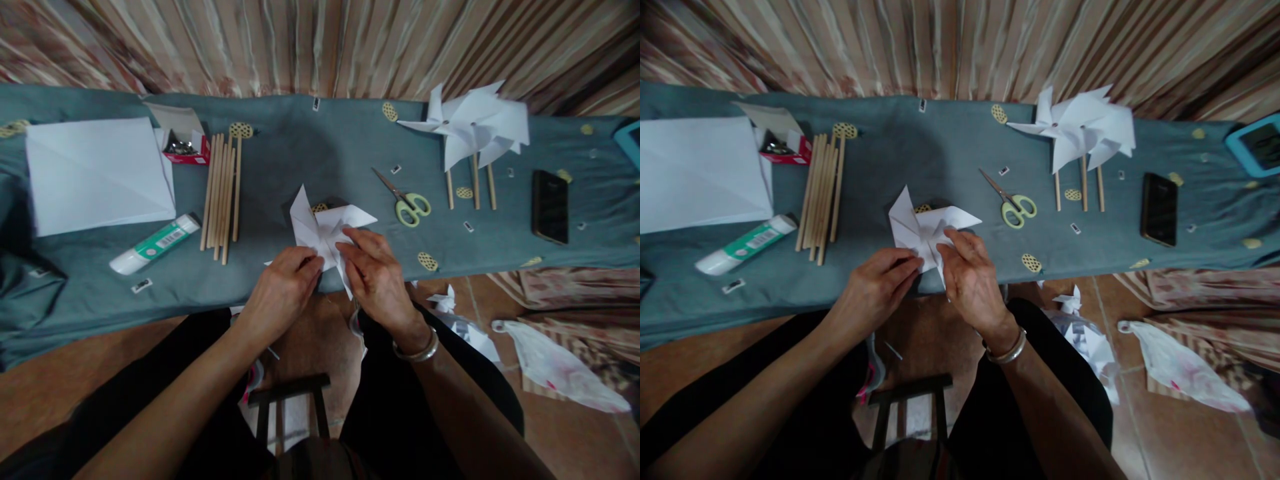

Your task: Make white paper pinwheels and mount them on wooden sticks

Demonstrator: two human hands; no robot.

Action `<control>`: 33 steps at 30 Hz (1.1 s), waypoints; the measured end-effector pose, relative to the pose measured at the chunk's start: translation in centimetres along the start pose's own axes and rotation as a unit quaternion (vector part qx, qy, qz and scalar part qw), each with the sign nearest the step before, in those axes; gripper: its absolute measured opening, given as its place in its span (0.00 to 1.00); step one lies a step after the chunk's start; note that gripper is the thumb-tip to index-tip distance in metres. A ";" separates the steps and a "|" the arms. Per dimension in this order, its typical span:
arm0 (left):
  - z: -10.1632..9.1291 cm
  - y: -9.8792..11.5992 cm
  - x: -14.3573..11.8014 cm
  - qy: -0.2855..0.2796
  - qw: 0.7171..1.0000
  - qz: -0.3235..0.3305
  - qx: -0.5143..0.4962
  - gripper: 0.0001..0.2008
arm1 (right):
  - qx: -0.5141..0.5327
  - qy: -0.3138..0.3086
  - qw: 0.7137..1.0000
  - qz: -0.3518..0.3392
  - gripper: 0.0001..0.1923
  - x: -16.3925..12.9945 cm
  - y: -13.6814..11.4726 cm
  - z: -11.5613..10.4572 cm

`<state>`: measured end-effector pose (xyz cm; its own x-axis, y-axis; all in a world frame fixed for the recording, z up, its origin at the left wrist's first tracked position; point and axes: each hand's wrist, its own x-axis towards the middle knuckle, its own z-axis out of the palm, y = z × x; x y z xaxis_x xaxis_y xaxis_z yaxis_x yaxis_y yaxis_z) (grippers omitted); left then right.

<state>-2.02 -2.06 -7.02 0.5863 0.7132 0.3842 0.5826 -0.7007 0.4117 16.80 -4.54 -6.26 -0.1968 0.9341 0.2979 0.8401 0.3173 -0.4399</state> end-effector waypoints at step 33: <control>0.1 0.2 0.3 -0.023 1.000 0.002 -0.020 0.10 | 0.009 -0.038 0.999 0.010 0.21 -0.3 -0.4 0.0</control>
<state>-1.63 -2.03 -6.94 0.6135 0.7087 0.3484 0.5582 -0.7012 0.4434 16.57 -4.97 -6.15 -0.2180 0.9502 0.2229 0.8352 0.2998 -0.4611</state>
